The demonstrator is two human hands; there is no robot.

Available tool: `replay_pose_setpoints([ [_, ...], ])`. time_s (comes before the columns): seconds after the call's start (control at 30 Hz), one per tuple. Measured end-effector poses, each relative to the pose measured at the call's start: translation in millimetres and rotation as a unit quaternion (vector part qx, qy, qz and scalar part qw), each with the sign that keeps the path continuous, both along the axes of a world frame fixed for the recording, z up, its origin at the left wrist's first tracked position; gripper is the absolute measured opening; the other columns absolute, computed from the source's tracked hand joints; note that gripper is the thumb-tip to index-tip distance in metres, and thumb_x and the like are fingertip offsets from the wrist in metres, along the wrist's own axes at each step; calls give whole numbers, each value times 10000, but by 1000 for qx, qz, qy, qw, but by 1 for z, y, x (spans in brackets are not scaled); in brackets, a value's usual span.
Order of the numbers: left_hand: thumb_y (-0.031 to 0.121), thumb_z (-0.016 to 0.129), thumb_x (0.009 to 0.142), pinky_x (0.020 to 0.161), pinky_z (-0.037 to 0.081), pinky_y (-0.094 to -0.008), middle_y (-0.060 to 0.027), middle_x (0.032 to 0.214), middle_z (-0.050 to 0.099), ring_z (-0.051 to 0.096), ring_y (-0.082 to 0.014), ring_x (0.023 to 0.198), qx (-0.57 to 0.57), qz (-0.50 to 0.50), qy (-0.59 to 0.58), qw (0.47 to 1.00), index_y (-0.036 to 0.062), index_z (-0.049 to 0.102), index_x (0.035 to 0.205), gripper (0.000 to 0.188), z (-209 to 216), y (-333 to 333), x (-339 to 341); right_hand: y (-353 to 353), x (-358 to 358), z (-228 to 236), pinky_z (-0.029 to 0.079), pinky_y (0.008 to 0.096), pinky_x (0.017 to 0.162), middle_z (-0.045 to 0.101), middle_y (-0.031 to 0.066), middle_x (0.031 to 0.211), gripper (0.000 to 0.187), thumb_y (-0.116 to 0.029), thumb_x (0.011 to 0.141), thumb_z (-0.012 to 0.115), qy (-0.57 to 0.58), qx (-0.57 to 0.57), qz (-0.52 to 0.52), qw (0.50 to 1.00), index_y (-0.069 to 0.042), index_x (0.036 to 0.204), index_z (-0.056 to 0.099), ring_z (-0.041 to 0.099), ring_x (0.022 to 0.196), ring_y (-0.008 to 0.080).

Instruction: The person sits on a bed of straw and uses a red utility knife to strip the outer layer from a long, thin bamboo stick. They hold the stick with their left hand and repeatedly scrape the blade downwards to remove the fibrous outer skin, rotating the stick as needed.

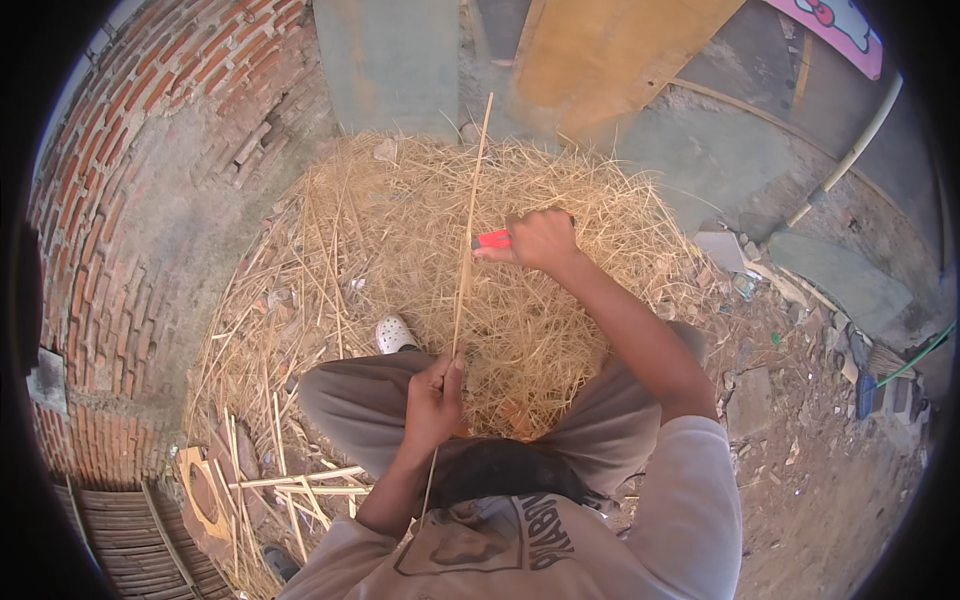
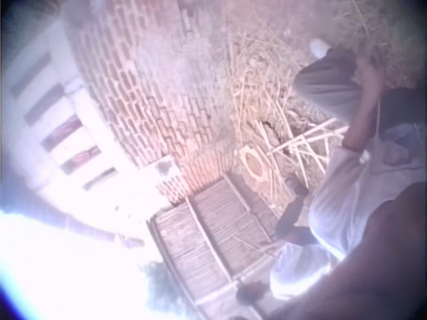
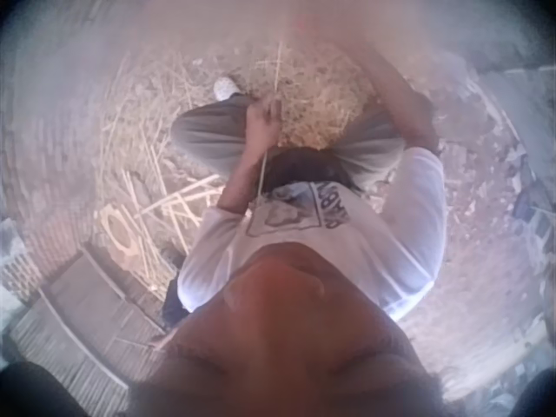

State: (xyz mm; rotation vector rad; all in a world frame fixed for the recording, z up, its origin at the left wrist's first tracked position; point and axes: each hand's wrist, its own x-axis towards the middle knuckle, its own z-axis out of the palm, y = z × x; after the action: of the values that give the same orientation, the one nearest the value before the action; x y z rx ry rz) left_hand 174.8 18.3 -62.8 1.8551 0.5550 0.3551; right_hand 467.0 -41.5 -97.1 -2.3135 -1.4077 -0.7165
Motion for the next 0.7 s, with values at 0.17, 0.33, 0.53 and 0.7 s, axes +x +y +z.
replay_pose_setpoints([
  [0.17, 120, 507, 996, 519, 348, -243, 46, 628, 460, 392, -29, 581, 41, -103, 1, 994, -8, 625, 1207, 274, 9, 1, -18, -3, 68, -21, 487, 390, 484, 579, 108, 508, 691, -716, 857, 471, 240, -89, -280, 925, -89, 643, 667, 623, 506, 286],
  [0.33, 110, 513, 996, 549, 380, -249, 16, 613, 419, 389, -51, 593, -28, -101, -10, 994, -33, 644, 1123, 232, 20, -16, -74, -84, 120, 24, 507, 475, 784, 670, 270, 804, 890, -800, 841, 339, 328, 6, -343, 881, 17, 715, 670, 678, 850, 392],
  [0.53, 104, 501, 1006, 561, 309, -180, 102, 664, 396, 331, 1, 603, -175, -4, -11, 984, -22, 596, 1258, 297, 44, 9, -22, -67, 58, 45, 502, 468, 736, 661, 195, 717, 861, -830, 824, 325, 375, -130, -209, 894, -50, 718, 674, 671, 762, 344],
  [0.7, 143, 498, 1013, 458, 232, -189, 112, 599, 388, 310, 16, 509, -96, 15, -47, 994, 8, 589, 1288, 319, 21, 10, -2, -52, -33, 82, 505, 408, 569, 599, 143, 571, 768, -791, 833, 399, 246, -161, 21, 956, -82, 723, 674, 647, 597, 303],
])
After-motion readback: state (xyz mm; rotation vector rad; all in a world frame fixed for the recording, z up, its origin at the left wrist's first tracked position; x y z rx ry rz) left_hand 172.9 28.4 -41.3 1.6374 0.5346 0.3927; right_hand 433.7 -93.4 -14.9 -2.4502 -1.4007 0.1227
